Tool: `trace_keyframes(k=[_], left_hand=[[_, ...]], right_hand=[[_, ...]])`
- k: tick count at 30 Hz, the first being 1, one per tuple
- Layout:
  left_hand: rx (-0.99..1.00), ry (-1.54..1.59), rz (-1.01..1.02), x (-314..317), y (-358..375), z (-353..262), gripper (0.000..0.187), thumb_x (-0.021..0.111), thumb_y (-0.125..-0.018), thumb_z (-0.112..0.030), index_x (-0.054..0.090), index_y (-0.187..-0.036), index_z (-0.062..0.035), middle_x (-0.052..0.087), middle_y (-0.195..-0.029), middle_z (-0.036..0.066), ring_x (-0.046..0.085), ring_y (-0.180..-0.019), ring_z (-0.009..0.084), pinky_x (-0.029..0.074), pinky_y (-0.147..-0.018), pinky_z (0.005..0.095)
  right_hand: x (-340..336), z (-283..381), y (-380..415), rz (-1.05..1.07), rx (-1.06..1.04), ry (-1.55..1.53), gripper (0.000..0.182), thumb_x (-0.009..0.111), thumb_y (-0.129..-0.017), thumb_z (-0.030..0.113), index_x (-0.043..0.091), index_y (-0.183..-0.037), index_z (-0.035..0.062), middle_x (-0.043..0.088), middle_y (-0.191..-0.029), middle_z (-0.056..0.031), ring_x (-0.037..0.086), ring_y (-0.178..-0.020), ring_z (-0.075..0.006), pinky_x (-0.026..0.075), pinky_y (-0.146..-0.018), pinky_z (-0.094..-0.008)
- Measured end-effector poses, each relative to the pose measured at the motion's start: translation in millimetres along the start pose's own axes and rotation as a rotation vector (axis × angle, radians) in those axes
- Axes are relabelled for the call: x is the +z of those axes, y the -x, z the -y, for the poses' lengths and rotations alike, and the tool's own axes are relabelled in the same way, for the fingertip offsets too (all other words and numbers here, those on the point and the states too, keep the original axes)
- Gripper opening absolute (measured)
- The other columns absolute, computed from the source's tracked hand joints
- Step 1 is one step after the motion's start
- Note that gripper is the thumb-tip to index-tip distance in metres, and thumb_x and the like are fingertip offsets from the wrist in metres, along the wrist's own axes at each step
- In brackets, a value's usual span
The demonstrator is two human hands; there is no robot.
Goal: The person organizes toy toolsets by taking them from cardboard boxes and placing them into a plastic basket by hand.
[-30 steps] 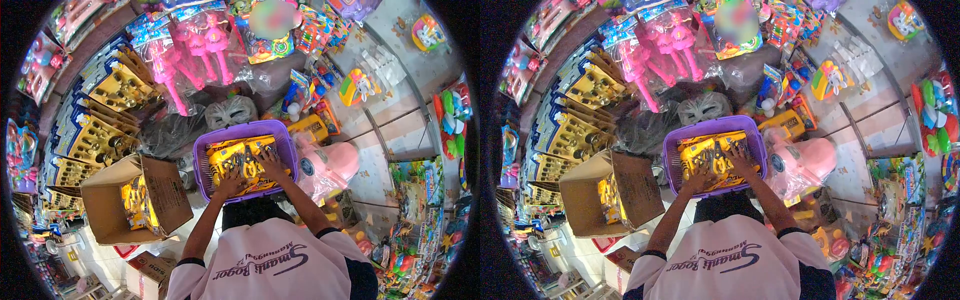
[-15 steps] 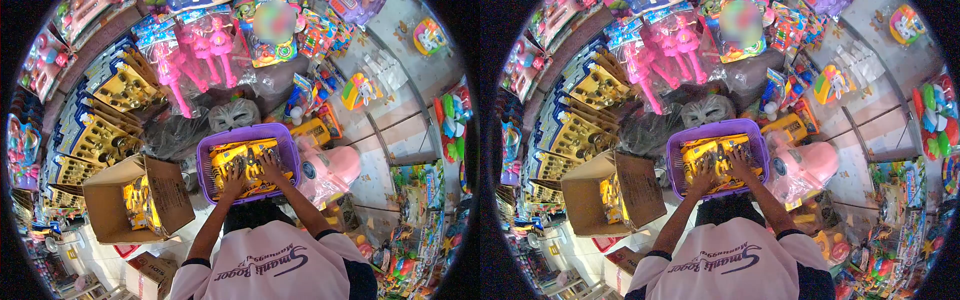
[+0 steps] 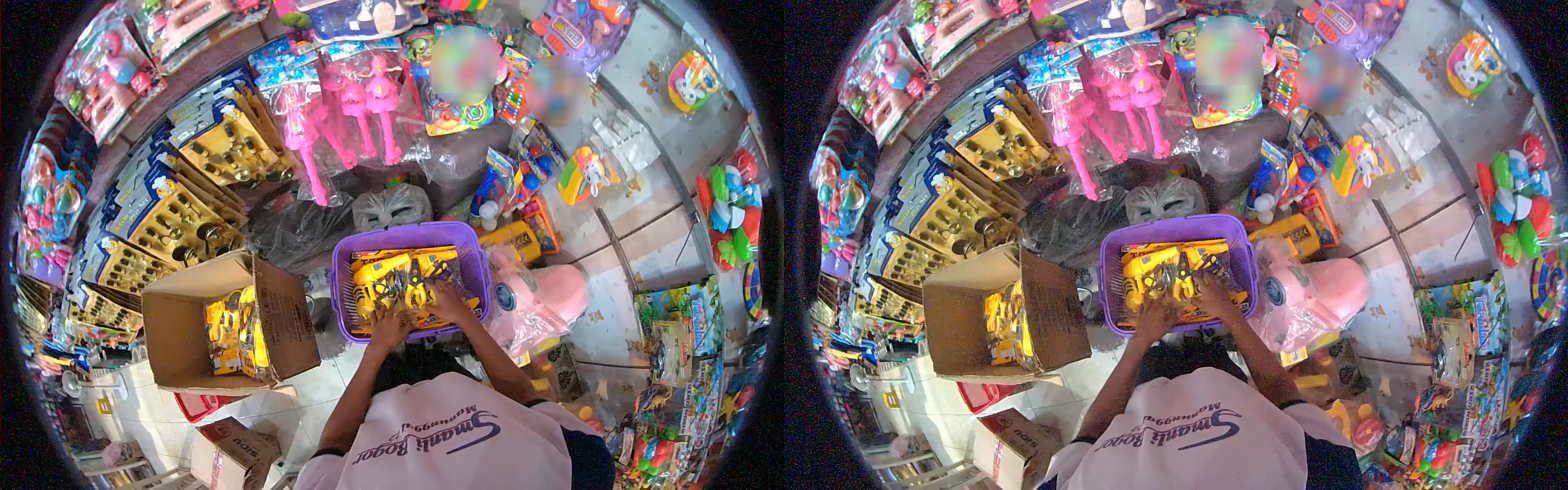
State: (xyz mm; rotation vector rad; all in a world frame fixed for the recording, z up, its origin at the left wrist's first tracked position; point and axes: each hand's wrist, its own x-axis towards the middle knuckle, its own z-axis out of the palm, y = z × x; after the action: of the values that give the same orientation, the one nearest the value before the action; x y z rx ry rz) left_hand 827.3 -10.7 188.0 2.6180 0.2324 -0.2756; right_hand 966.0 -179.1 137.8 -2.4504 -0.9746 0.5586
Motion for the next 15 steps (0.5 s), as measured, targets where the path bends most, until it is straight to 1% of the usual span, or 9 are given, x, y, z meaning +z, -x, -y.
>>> trace_keyframes(k=[1, 4, 7, 10, 11, 13, 14, 15], left_hand=[[0.039, 0.009, -0.063, -7.1, 12.6, -5.0, 0.045, 0.056, -0.086, -0.039, 0.055, -0.12, -0.0116, 0.045, -0.131, 0.017, 0.039, -0.124, 0.0371, 0.029, -0.101, 0.0564], [0.143, 0.537, -0.312, -43.8, 56.4, -23.6, 0.026, 0.055, -0.089, -0.027, 0.061, -0.101, -0.0052, 0.061, -0.098, 0.018, 0.058, -0.097, 0.0313, 0.043, -0.088, 0.041], [-0.022, 0.704, -0.151, -48.8, 101.2, -7.3, 0.02, 0.054, -0.09, -0.019, 0.06, -0.087, -0.0005, 0.061, -0.081, 0.017, 0.06, -0.077, 0.029, 0.046, -0.07, 0.0331], [-0.17, 0.732, -0.097, -31.5, 131.3, 15.5, 0.025, 0.054, -0.091, -0.02, 0.058, -0.079, 0.002, 0.059, -0.071, 0.015, 0.058, -0.065, 0.0277, 0.045, -0.062, 0.034], [-0.195, 0.705, -0.056, -14.0, 139.8, 34.2, 0.026, 0.053, -0.091, -0.024, 0.06, -0.089, 0.0011, 0.063, -0.078, 0.016, 0.062, -0.071, 0.0278, 0.047, -0.067, 0.0345], [-0.292, 0.66, -0.116, 42.7, 164.9, 80.2, 0.029, 0.054, -0.089, -0.028, 0.061, -0.096, -0.0012, 0.065, -0.083, 0.017, 0.064, -0.077, 0.0286, 0.048, -0.071, 0.0355], [-0.335, 0.64, -0.145, 70.1, 176.9, 100.8, 0.031, 0.055, -0.088, -0.03, 0.061, -0.1, -0.0023, 0.066, -0.086, 0.017, 0.065, -0.08, 0.029, 0.049, -0.073, 0.036], [-0.439, 0.68, -0.111, 90.0, 191.0, 120.8, 0.035, 0.056, -0.086, -0.033, 0.061, -0.104, -0.0037, 0.066, -0.09, 0.018, 0.065, -0.085, 0.0301, 0.049, -0.076, 0.0369]], right_hand=[[-7.6, 4.1, 11.7, -0.277, -0.223, -0.089, 0.053, 0.062, -0.084, 0.039, 0.048, -0.124, 0.0063, 0.055, -0.109, -0.0179, 0.051, -0.103, -0.032, 0.042, -0.085, -0.044], [-50.5, 33.4, 52.3, 0.054, 0.059, -0.598, 0.04, 0.058, -0.087, 0.038, 0.057, -0.112, 0.0058, 0.063, -0.091, -0.0104, 0.061, -0.084, -0.024, 0.049, -0.074, -0.0352], [-54.7, 43.0, 85.9, 0.338, 0.184, -0.981, 0.038, 0.057, -0.088, 0.041, 0.06, -0.104, 0.0066, 0.063, -0.078, -0.003, 0.061, -0.068, -0.0169, 0.05, -0.065, -0.0283], [-42.6, 43.4, 101.4, 0.829, 0.373, -0.899, 0.041, 0.058, -0.087, 0.044, 0.06, -0.103, 0.0063, 0.063, -0.084, -0.004, 0.062, -0.073, -0.0166, 0.05, -0.067, -0.0278], [-30.9, 41.0, 106.5, 0.887, 0.459, -0.817, 0.042, 0.057, -0.087, 0.046, 0.06, -0.102, 0.0073, 0.064, -0.086, -0.0051, 0.062, -0.077, -0.0184, 0.05, -0.069, -0.0321], [16.5, 28.1, 115.8, 0.982, 0.624, -0.64, 0.044, 0.055, -0.086, 0.05, 0.061, -0.102, 0.0094, 0.065, -0.09, -0.0073, 0.062, -0.083, -0.0218, 0.05, -0.073, -0.0407], [45.7, 11.1, 121.2, 0.935, 0.627, -0.575, 0.044, 0.056, -0.085, 0.049, 0.06, -0.103, 0.0092, 0.065, -0.092, -0.0077, 0.062, -0.084, -0.0217, 0.05, -0.072, -0.0402], [78.5, -11.6, 127.4, 0.823, 0.551, -0.549, 0.045, 0.058, -0.084, 0.049, 0.06, -0.104, 0.009, 0.064, -0.093, -0.008, 0.062, -0.084, -0.0215, 0.05, -0.072, -0.0397]])
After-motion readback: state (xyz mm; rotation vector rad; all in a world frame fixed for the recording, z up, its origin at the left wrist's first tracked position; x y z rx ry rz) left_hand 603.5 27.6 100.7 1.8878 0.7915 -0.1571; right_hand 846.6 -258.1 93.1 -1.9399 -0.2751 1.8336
